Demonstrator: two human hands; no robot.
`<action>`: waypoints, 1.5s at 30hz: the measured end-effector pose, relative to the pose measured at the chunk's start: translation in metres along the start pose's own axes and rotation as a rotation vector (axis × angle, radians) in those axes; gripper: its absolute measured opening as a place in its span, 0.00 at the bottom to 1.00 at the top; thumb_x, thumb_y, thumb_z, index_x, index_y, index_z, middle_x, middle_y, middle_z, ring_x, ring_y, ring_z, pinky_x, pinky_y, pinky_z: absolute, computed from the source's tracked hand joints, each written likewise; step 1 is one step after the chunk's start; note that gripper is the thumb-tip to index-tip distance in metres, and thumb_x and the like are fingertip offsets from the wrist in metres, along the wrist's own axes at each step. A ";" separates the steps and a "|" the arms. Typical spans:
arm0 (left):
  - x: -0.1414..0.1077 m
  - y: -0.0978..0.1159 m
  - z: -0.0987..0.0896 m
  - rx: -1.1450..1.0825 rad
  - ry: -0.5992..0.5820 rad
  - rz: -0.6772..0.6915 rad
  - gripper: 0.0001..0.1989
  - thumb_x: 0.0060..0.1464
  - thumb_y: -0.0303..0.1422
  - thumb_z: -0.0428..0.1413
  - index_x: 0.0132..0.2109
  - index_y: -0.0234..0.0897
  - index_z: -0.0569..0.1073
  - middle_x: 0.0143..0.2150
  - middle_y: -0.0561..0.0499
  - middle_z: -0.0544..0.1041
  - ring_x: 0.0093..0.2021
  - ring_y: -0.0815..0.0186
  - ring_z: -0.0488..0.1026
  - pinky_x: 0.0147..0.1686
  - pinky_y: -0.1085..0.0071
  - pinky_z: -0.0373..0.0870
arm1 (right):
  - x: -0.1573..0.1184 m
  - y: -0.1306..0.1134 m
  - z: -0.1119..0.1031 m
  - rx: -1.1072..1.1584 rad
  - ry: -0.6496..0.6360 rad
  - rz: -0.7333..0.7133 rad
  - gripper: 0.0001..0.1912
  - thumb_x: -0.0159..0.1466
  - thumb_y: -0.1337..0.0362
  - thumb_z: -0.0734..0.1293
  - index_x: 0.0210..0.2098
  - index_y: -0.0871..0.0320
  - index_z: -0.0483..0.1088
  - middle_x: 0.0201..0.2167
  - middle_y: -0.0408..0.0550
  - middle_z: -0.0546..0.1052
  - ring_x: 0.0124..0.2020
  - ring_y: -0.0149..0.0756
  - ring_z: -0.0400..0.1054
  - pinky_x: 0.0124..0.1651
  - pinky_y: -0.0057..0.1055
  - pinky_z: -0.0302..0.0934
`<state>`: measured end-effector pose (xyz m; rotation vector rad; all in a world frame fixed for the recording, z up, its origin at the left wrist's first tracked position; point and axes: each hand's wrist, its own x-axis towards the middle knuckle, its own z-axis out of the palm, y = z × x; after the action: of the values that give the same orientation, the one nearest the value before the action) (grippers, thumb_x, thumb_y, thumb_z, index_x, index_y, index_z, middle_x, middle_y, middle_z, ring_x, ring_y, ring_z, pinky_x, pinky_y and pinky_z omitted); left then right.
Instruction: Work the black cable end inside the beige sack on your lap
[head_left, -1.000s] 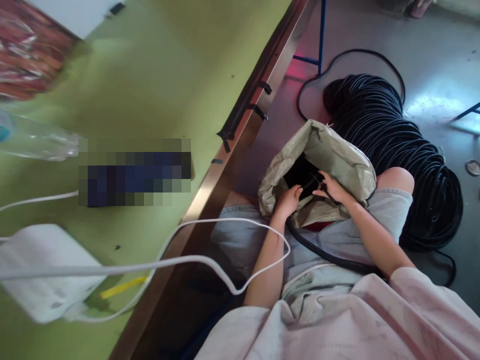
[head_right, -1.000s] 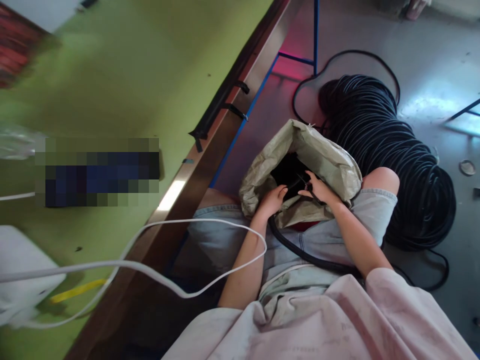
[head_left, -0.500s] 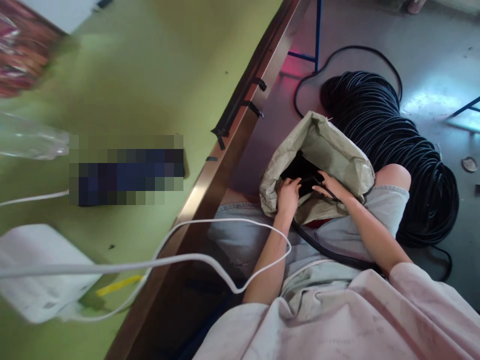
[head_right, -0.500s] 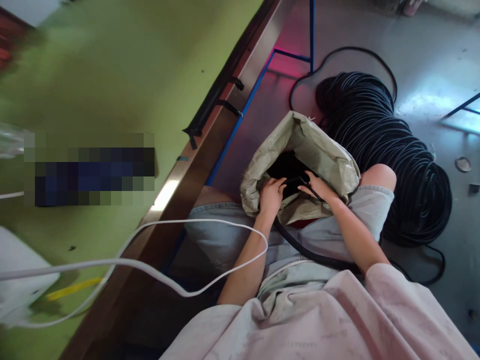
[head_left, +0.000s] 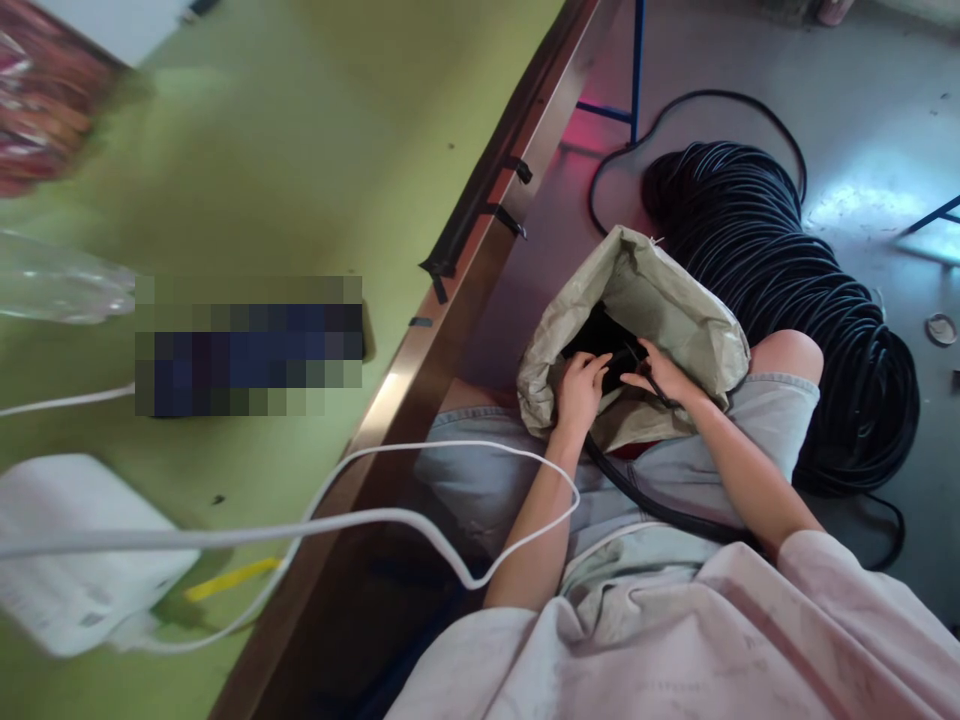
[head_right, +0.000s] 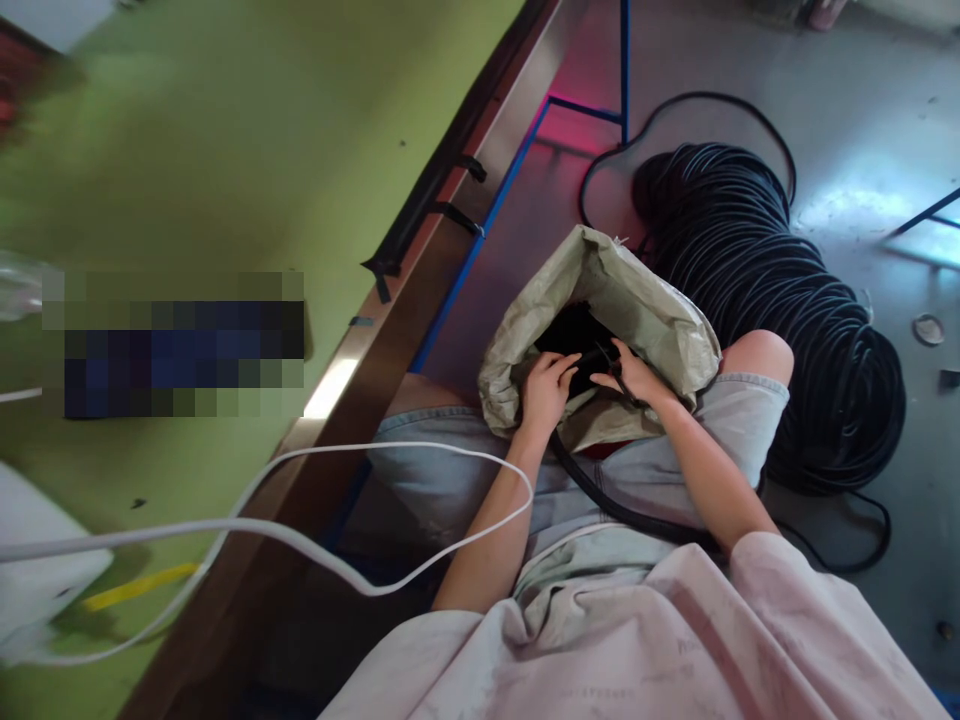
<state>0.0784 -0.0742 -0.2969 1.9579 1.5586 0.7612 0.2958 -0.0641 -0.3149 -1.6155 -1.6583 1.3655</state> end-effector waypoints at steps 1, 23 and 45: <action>0.000 0.000 0.000 -0.003 0.001 0.007 0.15 0.68 0.29 0.54 0.56 0.40 0.81 0.48 0.44 0.76 0.48 0.58 0.74 0.53 0.63 0.73 | 0.000 0.000 0.000 -0.007 -0.009 0.011 0.49 0.63 0.51 0.77 0.72 0.63 0.53 0.28 0.40 0.75 0.27 0.35 0.70 0.35 0.31 0.66; 0.003 -0.010 0.002 -0.083 0.017 -0.078 0.17 0.71 0.35 0.51 0.59 0.37 0.77 0.51 0.40 0.78 0.51 0.55 0.77 0.56 0.60 0.73 | 0.008 0.004 0.000 -0.093 0.152 -0.165 0.39 0.63 0.57 0.76 0.68 0.60 0.61 0.35 0.48 0.80 0.36 0.41 0.76 0.44 0.36 0.69; 0.006 -0.024 0.010 -0.127 -0.048 -0.278 0.19 0.70 0.32 0.45 0.59 0.34 0.76 0.49 0.40 0.81 0.47 0.58 0.79 0.53 0.62 0.73 | 0.002 -0.011 -0.008 -0.073 0.043 -0.177 0.52 0.64 0.56 0.76 0.77 0.59 0.46 0.35 0.45 0.78 0.35 0.40 0.74 0.49 0.38 0.69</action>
<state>0.0704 -0.0636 -0.3202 1.6144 1.6650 0.6738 0.2969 -0.0580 -0.3023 -1.4861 -1.7976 1.1876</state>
